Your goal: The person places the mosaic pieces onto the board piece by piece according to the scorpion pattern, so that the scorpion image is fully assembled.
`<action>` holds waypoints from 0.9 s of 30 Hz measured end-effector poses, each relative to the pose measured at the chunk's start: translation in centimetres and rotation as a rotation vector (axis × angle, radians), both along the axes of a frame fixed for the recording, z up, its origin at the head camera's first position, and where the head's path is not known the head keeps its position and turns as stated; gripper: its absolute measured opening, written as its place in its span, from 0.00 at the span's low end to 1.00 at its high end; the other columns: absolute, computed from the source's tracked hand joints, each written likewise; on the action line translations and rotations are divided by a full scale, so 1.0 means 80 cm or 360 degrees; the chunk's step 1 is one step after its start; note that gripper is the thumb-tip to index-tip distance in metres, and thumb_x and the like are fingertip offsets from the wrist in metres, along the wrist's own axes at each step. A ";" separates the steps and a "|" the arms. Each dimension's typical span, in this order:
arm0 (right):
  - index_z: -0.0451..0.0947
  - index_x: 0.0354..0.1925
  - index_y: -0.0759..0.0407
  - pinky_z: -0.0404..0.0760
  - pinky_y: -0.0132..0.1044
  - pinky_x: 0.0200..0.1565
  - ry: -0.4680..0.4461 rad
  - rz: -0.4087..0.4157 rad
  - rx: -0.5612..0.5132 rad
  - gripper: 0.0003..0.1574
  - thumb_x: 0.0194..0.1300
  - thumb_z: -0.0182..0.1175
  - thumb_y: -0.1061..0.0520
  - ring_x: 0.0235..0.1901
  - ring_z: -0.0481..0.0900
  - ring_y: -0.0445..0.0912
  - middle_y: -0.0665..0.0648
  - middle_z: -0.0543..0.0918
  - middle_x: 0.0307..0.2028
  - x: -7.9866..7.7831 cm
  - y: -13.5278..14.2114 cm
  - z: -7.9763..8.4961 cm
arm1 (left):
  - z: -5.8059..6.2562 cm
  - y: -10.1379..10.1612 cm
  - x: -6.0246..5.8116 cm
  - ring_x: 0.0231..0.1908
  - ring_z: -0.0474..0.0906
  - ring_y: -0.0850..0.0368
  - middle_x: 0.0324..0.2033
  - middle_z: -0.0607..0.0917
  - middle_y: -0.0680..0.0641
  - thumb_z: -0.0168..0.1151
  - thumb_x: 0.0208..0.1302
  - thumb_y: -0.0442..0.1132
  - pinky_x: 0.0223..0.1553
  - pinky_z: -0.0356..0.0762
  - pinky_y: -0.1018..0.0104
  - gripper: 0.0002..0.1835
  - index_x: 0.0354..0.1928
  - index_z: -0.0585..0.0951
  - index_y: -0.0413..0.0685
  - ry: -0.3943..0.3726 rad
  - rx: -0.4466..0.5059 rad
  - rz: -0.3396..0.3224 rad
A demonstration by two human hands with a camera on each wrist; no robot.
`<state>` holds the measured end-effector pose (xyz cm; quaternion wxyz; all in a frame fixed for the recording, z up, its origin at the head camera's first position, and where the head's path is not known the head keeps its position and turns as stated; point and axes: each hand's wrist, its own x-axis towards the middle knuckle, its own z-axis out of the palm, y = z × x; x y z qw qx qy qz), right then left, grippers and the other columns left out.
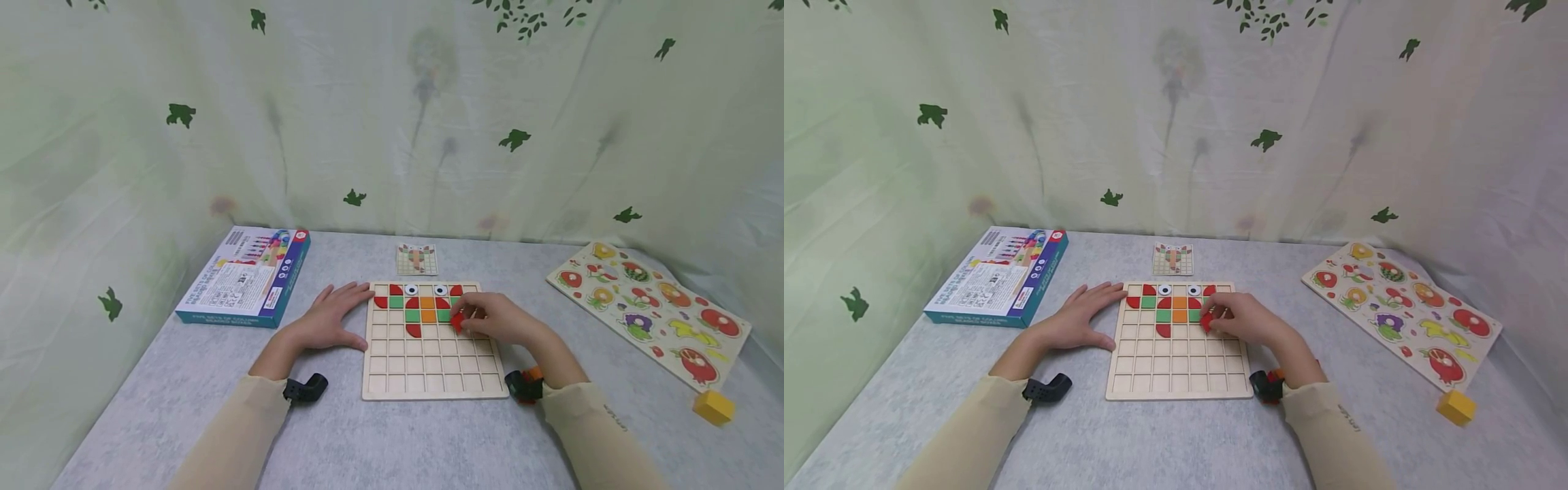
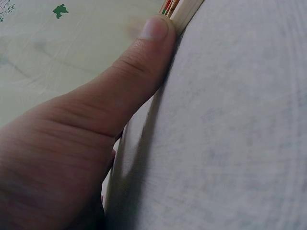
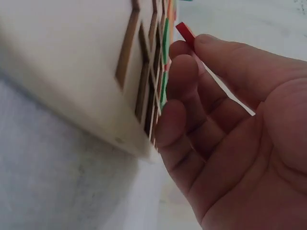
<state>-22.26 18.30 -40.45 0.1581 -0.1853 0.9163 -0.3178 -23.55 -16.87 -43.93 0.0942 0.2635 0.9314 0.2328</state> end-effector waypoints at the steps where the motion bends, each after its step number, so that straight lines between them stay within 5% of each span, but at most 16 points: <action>1: 0.82 0.47 0.45 0.77 0.36 0.39 -0.0007 -0.0001 -0.0006 0.11 0.67 0.65 0.57 0.36 0.75 0.46 0.50 0.82 0.37 0.000 -0.001 0.000 | 0.000 0.000 0.000 0.80 0.44 0.44 0.79 0.57 0.49 0.74 0.46 0.69 0.77 0.31 0.36 0.58 0.77 0.60 0.57 0.0001 -0.0003 -0.0001; 27: 0.81 0.43 0.49 0.75 0.34 0.36 0.0155 0.0097 0.0014 0.07 0.66 0.66 0.55 0.30 0.73 0.43 0.49 0.79 0.31 0.005 -0.019 -0.015 | 0.000 0.001 0.000 0.80 0.44 0.44 0.79 0.56 0.49 0.73 0.46 0.69 0.77 0.30 0.36 0.58 0.78 0.59 0.58 -0.0004 -0.0012 0.0012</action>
